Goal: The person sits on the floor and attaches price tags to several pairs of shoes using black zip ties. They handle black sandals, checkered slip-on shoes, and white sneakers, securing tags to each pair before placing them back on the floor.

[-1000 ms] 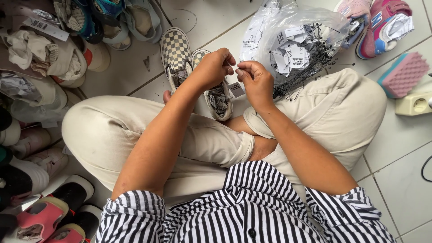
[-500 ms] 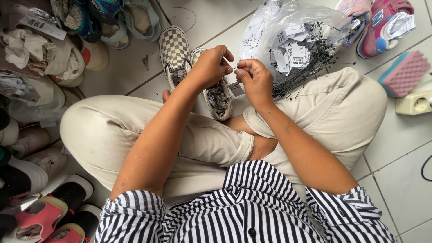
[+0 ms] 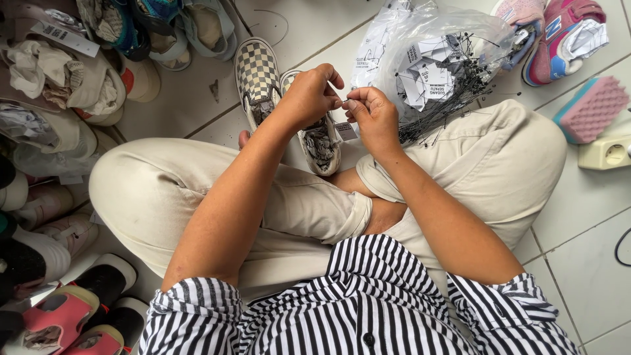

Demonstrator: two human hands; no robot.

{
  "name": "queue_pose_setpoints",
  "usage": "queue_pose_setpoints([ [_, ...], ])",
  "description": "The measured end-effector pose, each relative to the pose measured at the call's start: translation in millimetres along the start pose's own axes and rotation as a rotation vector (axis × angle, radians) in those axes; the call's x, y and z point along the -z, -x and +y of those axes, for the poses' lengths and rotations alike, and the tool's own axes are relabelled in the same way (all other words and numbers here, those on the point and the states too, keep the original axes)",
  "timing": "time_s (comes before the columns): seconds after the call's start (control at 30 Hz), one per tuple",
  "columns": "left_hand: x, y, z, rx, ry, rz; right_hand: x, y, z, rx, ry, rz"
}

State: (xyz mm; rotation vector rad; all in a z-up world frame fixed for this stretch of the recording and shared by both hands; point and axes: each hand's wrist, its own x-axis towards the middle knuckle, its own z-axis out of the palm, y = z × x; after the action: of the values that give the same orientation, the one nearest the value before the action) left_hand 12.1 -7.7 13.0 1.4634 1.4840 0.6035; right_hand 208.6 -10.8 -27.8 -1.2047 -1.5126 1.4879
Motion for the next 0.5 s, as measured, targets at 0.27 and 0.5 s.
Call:
queue_pose_setpoints([
  [0.27,2.5,1.7,3.7,-0.005,0.007,-0.007,0.9,-1.9,4.1,-0.035,-0.047,-0.028],
  [0.5,-0.3,4.8,15.3,0.099,0.028,-0.008,-5.2,-2.3,-0.2,-0.113,-0.016,0.023],
])
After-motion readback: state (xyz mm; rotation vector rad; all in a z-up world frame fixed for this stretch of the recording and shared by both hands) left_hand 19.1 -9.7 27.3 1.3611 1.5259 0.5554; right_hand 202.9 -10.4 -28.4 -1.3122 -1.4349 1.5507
